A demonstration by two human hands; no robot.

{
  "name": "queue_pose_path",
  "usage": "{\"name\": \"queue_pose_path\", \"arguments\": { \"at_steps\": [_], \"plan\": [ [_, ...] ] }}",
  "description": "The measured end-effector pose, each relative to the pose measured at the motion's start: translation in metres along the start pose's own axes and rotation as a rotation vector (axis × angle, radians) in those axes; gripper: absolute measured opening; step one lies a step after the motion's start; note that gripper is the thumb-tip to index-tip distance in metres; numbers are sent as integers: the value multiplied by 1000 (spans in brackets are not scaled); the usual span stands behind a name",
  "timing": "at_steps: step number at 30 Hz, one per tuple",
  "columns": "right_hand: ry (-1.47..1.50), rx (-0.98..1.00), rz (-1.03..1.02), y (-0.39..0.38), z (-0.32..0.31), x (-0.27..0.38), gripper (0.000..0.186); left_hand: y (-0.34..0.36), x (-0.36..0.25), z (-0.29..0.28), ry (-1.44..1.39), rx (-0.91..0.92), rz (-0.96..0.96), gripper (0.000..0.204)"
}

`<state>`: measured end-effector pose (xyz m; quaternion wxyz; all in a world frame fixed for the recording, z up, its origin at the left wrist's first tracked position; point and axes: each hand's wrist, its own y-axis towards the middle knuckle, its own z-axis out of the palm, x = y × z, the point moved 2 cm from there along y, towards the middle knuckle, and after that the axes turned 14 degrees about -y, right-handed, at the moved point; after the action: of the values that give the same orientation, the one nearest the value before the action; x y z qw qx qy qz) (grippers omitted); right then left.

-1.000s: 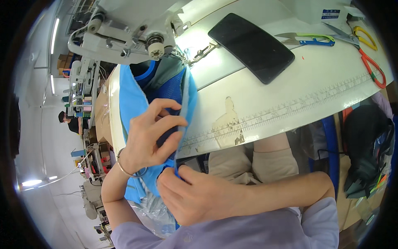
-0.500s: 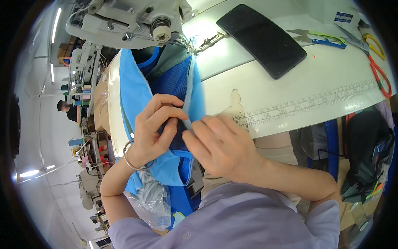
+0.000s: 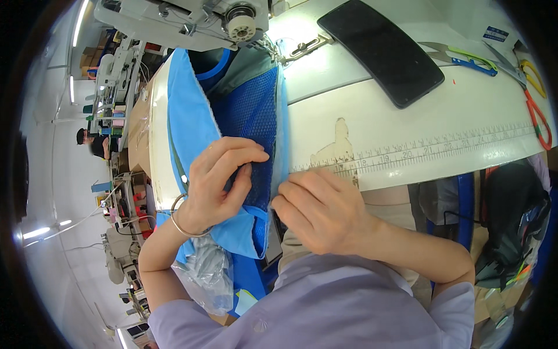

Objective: The person aligns a blue mesh fabric strip along the edge of a light blue bag and sews it using a sewing machine. They repeatedly adjust the fabric and rotate the bag to guide the material under the needle, ensuring the seam is straight.

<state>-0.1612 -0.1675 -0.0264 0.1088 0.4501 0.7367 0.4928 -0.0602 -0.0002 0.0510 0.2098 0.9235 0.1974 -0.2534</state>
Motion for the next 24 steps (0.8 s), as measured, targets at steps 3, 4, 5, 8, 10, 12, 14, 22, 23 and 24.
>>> {"name": "queue_pose_path", "arguments": {
  "at_steps": [3, 4, 5, 8, 10, 12, 14, 22, 23, 24],
  "plan": [
    [41, -90, -49, 1, 3, 3, 27, -2, -2, 0, 22, 37, 21, 34],
    [34, -75, -59, 2, 4, 3, 27, -2, -3, 0, 30, 50, 31, 35],
    [28, -61, -68, 2, 4, 2, 28, -3, -3, 1, 29, 55, 44, 36],
    [14, 32, -107, 4, 1, 1, 29, -5, -1, 1, 40, 73, 66, 38],
    [6, 79, -135, 2, -2, 1, 30, -6, -1, 0, 62, 86, 52, 39],
    [-5, 93, -159, -3, -2, 1, 31, -4, -8, 0, 59, 95, -38, 43],
    [0, 57, -168, -4, -1, 0, 31, -1, -18, -3, 90, 153, -97, 48],
    [-3, 68, -149, -4, 0, -1, 31, -23, -32, -10, 265, 309, -96, 46],
    [-5, 73, -154, -3, 1, -1, 32, -25, -32, -11, 286, 299, -74, 43],
    [-11, 79, -157, -2, 1, -1, 32, -27, -31, -14, 274, 236, -43, 40]
  ]
}}
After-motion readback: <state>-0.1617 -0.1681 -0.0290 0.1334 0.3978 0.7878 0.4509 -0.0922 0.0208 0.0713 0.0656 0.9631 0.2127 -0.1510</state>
